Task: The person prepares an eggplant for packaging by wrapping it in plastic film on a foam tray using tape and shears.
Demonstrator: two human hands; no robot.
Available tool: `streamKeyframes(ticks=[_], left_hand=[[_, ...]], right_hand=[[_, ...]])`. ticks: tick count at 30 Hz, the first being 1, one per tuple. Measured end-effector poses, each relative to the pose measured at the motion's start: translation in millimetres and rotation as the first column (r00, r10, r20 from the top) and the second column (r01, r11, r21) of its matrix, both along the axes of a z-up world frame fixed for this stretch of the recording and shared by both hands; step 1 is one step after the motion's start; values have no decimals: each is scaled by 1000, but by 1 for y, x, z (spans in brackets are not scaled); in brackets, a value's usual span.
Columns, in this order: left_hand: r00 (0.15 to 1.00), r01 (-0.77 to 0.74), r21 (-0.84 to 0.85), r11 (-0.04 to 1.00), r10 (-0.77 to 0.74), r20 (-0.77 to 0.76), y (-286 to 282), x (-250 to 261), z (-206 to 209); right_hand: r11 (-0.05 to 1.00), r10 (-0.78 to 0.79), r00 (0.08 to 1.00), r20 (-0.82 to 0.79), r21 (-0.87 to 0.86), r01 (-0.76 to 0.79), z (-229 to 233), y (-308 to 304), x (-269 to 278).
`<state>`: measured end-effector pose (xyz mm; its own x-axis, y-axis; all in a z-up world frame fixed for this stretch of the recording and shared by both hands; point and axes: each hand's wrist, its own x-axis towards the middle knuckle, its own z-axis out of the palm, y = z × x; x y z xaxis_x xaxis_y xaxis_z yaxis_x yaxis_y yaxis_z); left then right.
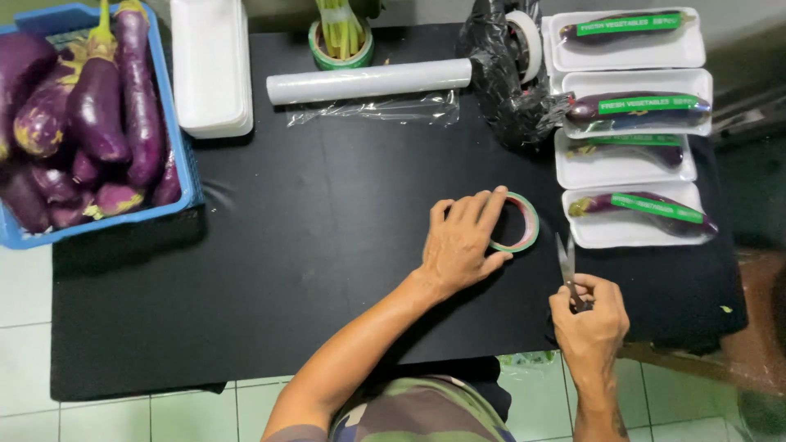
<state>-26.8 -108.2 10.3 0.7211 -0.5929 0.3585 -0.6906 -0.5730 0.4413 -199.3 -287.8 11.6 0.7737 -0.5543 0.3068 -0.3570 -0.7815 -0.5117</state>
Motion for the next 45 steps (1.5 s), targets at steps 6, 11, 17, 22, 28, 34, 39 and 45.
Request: streamKeyframes(ticks=[6,11,17,22,28,34,39,45], left_hand=[[999,34,-34,999,-35,-36,-10,-6,-5],[980,126,-128,984,-144,-135,25,0,0],[979,-195,-320,927,202,-10,119,48,-18],[788,-603,-351,716,602,-125,195,103,-30],[639,-759,-66,648,722,-265,216,154,-35],[485,-841,51,539,791,-373,199,182,-31],[410,-860,108,498,801,-436,187,184,-7],[335,-883,159,441,831,-444,179,196,-15]], right_hand=[[995,91,988,127,-45,-86,11,14,63],[970,183,980,81,-178,-167,9,14,103],[961,175,985,-10,-215,-173,25,35,119],[931,360,932,-45,75,-356,38,74,168],[943,327,941,-87,95,-319,19,65,246],[929,162,983,-89,350,-121,0,69,290],[877,88,985,-151,480,-5,12,77,295],[909,89,983,-161,416,-14,-16,58,309]])
